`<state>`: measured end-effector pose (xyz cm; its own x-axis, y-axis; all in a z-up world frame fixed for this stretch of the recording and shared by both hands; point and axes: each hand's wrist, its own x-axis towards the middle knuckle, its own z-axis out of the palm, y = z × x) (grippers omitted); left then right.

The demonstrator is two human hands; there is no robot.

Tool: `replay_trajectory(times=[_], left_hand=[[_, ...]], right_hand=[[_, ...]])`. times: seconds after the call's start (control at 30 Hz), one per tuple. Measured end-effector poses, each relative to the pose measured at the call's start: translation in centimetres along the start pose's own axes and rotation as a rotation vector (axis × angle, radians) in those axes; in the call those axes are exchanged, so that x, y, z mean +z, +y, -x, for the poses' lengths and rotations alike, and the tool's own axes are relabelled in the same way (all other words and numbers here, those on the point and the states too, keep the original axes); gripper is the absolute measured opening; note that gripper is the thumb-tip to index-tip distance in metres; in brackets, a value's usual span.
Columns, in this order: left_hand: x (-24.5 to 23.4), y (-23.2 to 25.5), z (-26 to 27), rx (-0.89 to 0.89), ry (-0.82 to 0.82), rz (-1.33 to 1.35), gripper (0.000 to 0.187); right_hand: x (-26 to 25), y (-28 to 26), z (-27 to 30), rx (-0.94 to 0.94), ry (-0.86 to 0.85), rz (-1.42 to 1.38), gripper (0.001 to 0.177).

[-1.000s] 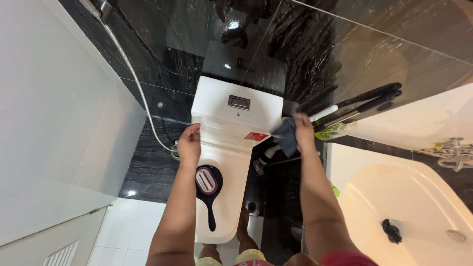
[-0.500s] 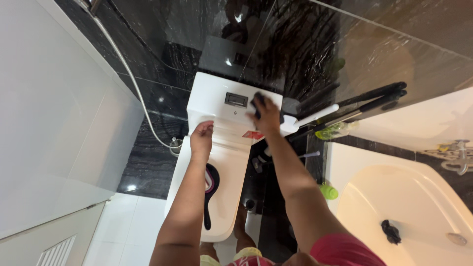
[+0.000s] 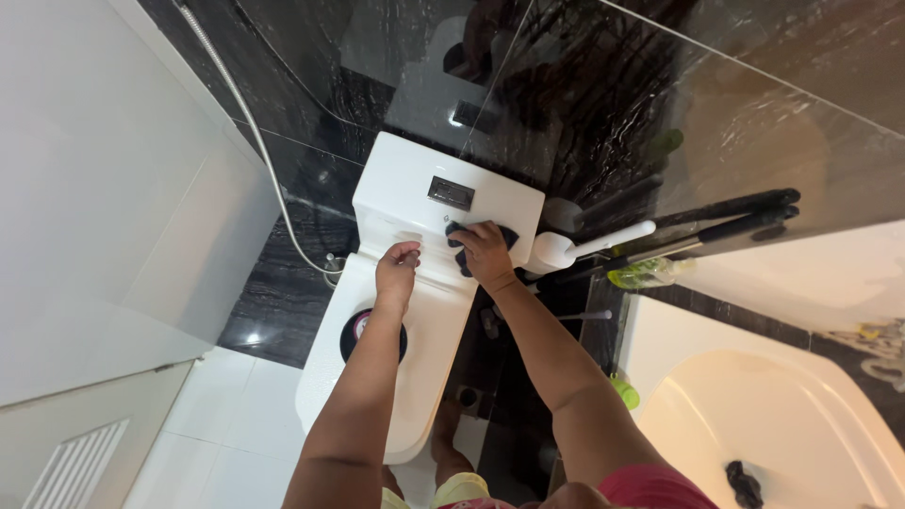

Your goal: The person cleans a toilet by first pouring liquid cleaner into the bowl, then scrubbing the interior and exterior surfaces with a pink scrubber. They rinse the scrubber and a black ladle at the sink, then wipe the toilet tank and seat with a dark cloth.

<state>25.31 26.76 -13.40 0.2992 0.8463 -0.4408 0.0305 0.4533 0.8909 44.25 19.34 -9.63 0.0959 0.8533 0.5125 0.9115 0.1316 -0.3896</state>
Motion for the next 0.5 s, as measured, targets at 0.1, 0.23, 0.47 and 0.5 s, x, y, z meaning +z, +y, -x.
replay_trajectory(times=[0.1, 0.23, 0.47, 0.5], left_hand=[[0.7, -0.6, -0.5, -0.031, 0.021, 0.048, 0.018], [1.4, -0.9, -1.3, 0.039, 0.116, 0.102, 0.024], [4.0, 0.9, -1.1, 0.366, 0.192, -0.217, 0.012], [4.6, 1.0, -0.8, 0.347, 0.179, -0.257, 0.01]], right_hand=[[0.3, -1.4, -0.5, 0.139, -0.025, -0.191, 0.036], [1.3, -3.2, 1.6, 0.229, -0.198, -0.397, 0.04], [-2.2, 1.5, 9.2, 0.357, -0.699, -0.259, 0.036], [-3.7, 2.6, 9.8, 0.41, -0.707, -0.231, 0.032]])
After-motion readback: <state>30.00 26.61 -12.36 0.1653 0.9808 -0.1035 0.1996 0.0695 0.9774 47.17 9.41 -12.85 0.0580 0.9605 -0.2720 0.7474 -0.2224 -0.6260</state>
